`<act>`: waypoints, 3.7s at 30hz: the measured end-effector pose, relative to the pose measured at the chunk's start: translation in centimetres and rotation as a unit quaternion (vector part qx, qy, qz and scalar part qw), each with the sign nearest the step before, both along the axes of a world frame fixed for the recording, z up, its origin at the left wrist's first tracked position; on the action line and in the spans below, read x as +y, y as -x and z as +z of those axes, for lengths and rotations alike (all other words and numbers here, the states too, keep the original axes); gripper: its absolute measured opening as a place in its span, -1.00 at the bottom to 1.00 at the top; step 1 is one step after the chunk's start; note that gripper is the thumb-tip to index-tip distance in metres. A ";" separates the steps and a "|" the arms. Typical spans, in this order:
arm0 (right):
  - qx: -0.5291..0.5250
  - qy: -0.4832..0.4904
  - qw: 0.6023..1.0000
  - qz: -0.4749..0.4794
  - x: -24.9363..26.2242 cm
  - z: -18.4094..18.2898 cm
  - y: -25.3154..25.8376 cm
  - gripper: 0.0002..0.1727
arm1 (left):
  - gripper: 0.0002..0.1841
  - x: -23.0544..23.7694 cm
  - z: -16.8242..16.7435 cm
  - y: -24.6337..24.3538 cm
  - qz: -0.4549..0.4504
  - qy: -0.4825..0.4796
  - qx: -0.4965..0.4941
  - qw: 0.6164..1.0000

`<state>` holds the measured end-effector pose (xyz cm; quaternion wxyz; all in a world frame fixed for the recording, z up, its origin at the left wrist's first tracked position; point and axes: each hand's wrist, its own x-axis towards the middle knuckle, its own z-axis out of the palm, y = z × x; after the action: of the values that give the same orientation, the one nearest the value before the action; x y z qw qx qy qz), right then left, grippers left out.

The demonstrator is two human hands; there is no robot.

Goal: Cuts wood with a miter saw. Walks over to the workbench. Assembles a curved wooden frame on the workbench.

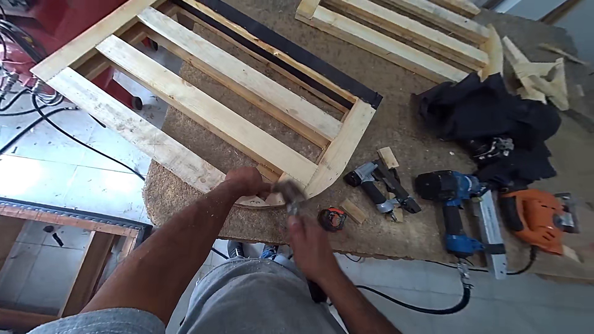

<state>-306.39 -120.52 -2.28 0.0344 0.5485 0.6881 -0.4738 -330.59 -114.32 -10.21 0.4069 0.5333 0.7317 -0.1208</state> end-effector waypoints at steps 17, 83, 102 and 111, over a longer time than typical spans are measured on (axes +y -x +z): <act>-0.084 -0.023 0.995 0.048 0.2 0.5 0.8 -0.36 | -0.20 -0.1 0.2 0.0 -0.015 0.002 -0.001 1.000; -0.053 -0.196 0.978 0.043 15.3 -5.8 -23.5 -0.47 | -0.58 -15.9 -0.7 -6.7 0.430 -0.334 0.102 0.832; 0.175 0.210 0.871 -0.409 15.6 -9.4 -4.6 -0.34 | -0.39 -12.7 -3.1 2.8 0.777 -0.276 -0.253 0.506; 0.139 0.141 0.864 -0.462 14.7 -11.2 -2.0 -0.28 | -0.35 -12.1 -2.1 12.6 0.766 -0.273 -0.262 0.519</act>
<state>-304.37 -105.85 -13.44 -0.2077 0.7218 0.2793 -0.5982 -343.20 -126.39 -12.32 0.3502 -0.1413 0.7151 0.5882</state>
